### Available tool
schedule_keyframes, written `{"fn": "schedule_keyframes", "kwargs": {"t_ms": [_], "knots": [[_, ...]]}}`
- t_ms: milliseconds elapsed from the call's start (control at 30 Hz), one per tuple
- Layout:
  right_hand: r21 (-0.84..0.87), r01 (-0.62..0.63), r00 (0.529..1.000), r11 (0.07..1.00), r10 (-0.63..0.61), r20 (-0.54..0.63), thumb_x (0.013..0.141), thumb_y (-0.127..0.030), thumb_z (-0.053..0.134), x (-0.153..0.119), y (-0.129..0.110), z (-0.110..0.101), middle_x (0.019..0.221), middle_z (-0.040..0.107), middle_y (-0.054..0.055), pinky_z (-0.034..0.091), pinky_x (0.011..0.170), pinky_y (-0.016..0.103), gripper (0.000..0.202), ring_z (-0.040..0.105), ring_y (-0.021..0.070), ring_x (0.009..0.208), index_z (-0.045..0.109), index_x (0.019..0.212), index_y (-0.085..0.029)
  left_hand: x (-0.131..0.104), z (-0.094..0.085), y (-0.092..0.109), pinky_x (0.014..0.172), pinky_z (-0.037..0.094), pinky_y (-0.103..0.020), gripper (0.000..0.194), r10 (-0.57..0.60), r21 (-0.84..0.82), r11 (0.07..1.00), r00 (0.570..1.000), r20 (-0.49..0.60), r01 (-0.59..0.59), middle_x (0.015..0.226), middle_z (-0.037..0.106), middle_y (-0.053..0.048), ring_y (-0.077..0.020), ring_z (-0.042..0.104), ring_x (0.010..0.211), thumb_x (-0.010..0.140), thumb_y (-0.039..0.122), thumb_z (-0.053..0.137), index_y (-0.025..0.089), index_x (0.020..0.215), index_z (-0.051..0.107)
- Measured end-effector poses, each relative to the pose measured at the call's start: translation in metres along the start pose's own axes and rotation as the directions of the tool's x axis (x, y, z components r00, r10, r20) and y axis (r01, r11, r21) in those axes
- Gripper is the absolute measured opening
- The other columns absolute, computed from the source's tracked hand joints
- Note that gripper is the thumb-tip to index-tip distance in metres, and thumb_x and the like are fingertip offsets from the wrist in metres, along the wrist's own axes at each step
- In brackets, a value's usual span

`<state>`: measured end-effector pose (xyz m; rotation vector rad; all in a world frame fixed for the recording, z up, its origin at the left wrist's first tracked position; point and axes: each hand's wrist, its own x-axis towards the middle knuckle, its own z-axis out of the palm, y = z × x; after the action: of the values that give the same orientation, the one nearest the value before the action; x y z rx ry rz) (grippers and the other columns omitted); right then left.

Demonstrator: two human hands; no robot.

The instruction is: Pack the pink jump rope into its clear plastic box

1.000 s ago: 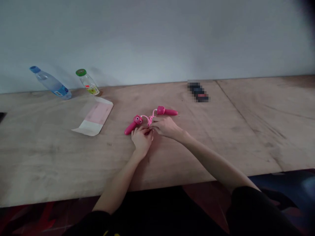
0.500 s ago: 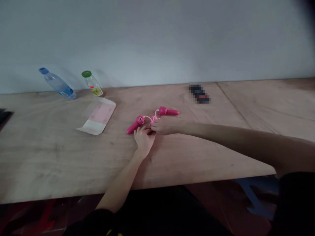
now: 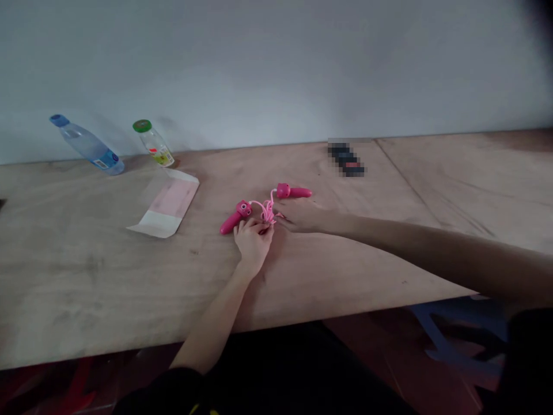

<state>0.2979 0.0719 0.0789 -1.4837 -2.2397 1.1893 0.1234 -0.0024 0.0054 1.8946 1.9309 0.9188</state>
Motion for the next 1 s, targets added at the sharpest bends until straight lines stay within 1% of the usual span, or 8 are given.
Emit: {"fn": "schedule_keyframes", "kwargs": {"t_ms": [133,267,467,567,667,767,867,1000], "knots": [[-0.307,0.474,0.88,0.825,-0.433,0.195,0.096,-0.001,0.052,-0.009,0.003,-0.012,0.117,0.076,0.011,0.059,0.086,0.038,0.03,0.07,0.0272,0.117,0.073,0.099,-0.022,0.001,0.002,-0.002,0.096,0.045,-0.045,0.008,0.002,-0.019,1.0,1.0,0.004,-0.002,0.096,0.082,-0.003,-0.027,0.067,0.098,0.094,0.035,0.082,0.033,0.089,0.087],[-0.381,0.534,0.845,0.755,-0.465,0.264,0.097,-0.001,0.049,0.002,0.001,-0.007,0.101,0.074,0.008,0.061,0.081,0.04,0.034,0.07,0.0264,0.113,0.072,0.091,-0.025,0.002,0.001,-0.003,0.095,0.046,-0.046,0.007,0.009,-0.004,1.0,1.0,0.016,-0.009,0.095,0.081,-0.003,-0.0281,0.067,0.099,0.092,0.033,0.083,0.033,0.086,0.087],[-0.319,0.336,0.938,0.887,-0.281,0.205,0.088,-0.002,0.063,0.007,-0.016,0.008,0.083,0.069,0.004,0.056,0.078,0.034,0.029,0.067,0.0242,0.095,0.061,0.069,-0.024,0.002,-0.002,-0.004,0.092,0.047,-0.044,0.01,0.011,0.016,1.0,1.0,0.027,-0.012,0.096,0.082,-0.003,-0.0277,0.067,0.098,0.091,0.027,0.081,0.032,0.083,0.086],[-0.095,0.013,1.0,0.995,-0.01,0.03,0.086,-0.006,0.069,0.0,-0.024,0.021,0.075,0.064,0.002,0.049,0.073,0.029,0.027,0.061,0.0188,0.081,0.058,0.066,-0.021,0.001,-0.003,-0.002,0.093,0.046,-0.045,0.006,0.003,0.023,1.0,1.0,-0.001,-0.003,0.095,0.082,-0.003,-0.0287,0.067,0.097,0.091,0.029,0.081,0.032,0.091,0.086],[0.146,-0.25,0.964,0.957,0.26,-0.054,0.095,-0.014,0.063,0.0,-0.028,0.037,0.065,0.054,-0.001,0.041,0.06,0.025,0.03,0.052,0.0135,0.065,0.053,0.068,-0.021,0.0,-0.005,0.002,0.094,0.046,-0.044,0.005,0.007,0.023,1.0,1.0,-0.009,-0.007,0.093,0.082,-0.003,-0.0283,0.067,0.095,0.092,0.033,0.081,0.032,0.091,0.086],[0.238,-0.373,0.924,0.897,0.383,0.003,0.104,-0.019,0.05,0.007,-0.029,0.048,0.055,0.038,-0.007,0.033,0.047,0.023,0.034,0.035,0.0103,0.048,0.047,0.071,-0.024,-0.001,-0.007,0.004,0.094,0.046,-0.043,0.007,0.01,0.022,1.0,1.0,-0.013,-0.009,0.095,0.082,-0.003,-0.0278,0.068,0.096,0.094,0.034,0.08,0.033,0.093,0.087],[0.298,-0.432,0.901,0.851,0.422,0.101,0.105,-0.02,0.052,0.012,-0.027,0.046,0.053,0.036,-0.009,0.03,0.042,0.02,0.035,0.029,0.0087,0.043,0.046,0.071,-0.025,-0.001,-0.007,0.005,0.095,0.047,-0.044,0.009,0.014,0.021,1.0,1.0,-0.016,-0.013,0.097,0.083,-0.004,-0.0274,0.068,0.096,0.095,0.034,0.079,0.033,0.097,0.087],[0.274,-0.433,0.899,0.859,0.391,0.196,0.103,-0.028,0.063,0.004,-0.018,0.021,0.055,0.051,-0.004,0.034,0.043,0.022,0.031,0.041,0.0098,0.045,0.058,0.072,-0.021,0.0,-0.005,0.003,0.094,0.047,-0.044,0.005,0.004,0.028,1.0,1.0,-0.001,-0.004,0.095,0.082,-0.003,-0.0278,0.068,0.095,0.092,0.032,0.081,0.031,0.092,0.087]]}}
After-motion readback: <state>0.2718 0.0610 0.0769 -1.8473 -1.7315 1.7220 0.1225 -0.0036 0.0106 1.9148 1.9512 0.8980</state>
